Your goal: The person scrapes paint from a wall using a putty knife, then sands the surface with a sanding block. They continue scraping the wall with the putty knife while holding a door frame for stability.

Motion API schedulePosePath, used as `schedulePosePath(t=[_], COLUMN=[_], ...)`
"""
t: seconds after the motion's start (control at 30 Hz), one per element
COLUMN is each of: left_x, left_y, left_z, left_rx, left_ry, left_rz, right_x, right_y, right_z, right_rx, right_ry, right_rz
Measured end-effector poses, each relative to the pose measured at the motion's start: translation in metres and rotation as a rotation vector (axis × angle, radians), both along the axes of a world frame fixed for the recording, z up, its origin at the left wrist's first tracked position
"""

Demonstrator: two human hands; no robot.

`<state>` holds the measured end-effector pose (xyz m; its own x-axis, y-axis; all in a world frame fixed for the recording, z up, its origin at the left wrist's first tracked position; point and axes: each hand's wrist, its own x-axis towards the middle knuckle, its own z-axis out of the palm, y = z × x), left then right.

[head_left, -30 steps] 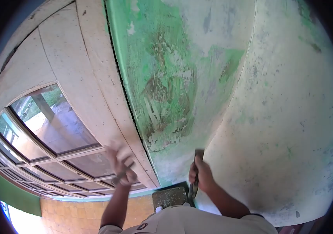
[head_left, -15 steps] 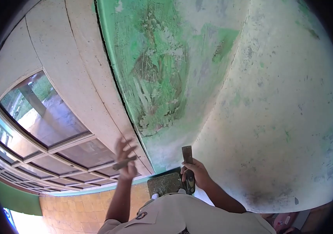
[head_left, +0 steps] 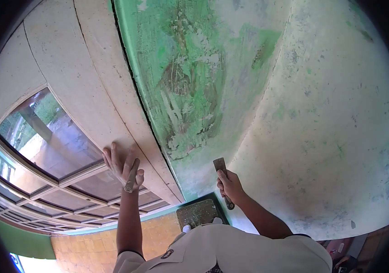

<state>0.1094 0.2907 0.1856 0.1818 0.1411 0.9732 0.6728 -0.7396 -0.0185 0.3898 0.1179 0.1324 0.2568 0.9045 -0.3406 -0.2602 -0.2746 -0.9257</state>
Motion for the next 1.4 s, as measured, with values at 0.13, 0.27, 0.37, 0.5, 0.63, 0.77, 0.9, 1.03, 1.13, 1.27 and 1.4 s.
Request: schedulePosePath(t=[0.13, 0.27, 0.37, 0.5, 0.63, 0.77, 0.9, 1.03, 1.13, 1.27, 1.4], left_x=[-0.001, -0.004, -0.003, -0.009, -0.011, -0.012, -0.010, -0.013, -0.013, -0.010, -0.011], left_y=[0.003, 0.007, 0.008, 0.010, 0.011, 0.010, 0.013, 0.011, 0.011, 0.012, 0.013], left_z=[-0.007, -0.014, -0.017, -0.019, -0.024, -0.026, -0.026, -0.026, -0.027, -0.030, -0.029], left_rx=[0.007, 0.014, 0.012, 0.000, -0.003, -0.024, -0.010, -0.014, -0.002, -0.012, 0.006], left_ry=[0.029, 0.029, 0.020, 0.029, 0.025, -0.006, -0.023, -0.001, 0.006, -0.014, -0.001], left_rz=[0.069, 0.047, 0.057, 0.013, -0.039, -0.089, -0.068, -0.069, -0.057, -0.045, -0.041], right_x=[0.000, 0.004, -0.002, -0.010, -0.009, -0.007, -0.018, -0.013, -0.014, -0.018, -0.023], right_y=[0.042, 0.059, 0.046, 0.029, 0.067, 0.053, 0.017, 0.056, 0.063, 0.034, 0.032], right_z=[0.017, 0.043, 0.036, -0.011, 0.032, 0.037, -0.001, 0.030, 0.055, 0.035, 0.014], right_rx=[0.092, 0.072, 0.116, 0.043, 0.137, 0.136, -0.053, 0.076, 0.146, 0.023, -0.058], right_ry=[-0.049, -0.033, -0.036, -0.053, -0.169, -0.187, -0.044, -0.192, -0.113, -0.071, -0.063], right_rz=[-0.048, -0.070, -0.181, -0.184, -0.204, -0.205, -0.234, -0.192, -0.209, -0.229, -0.184])
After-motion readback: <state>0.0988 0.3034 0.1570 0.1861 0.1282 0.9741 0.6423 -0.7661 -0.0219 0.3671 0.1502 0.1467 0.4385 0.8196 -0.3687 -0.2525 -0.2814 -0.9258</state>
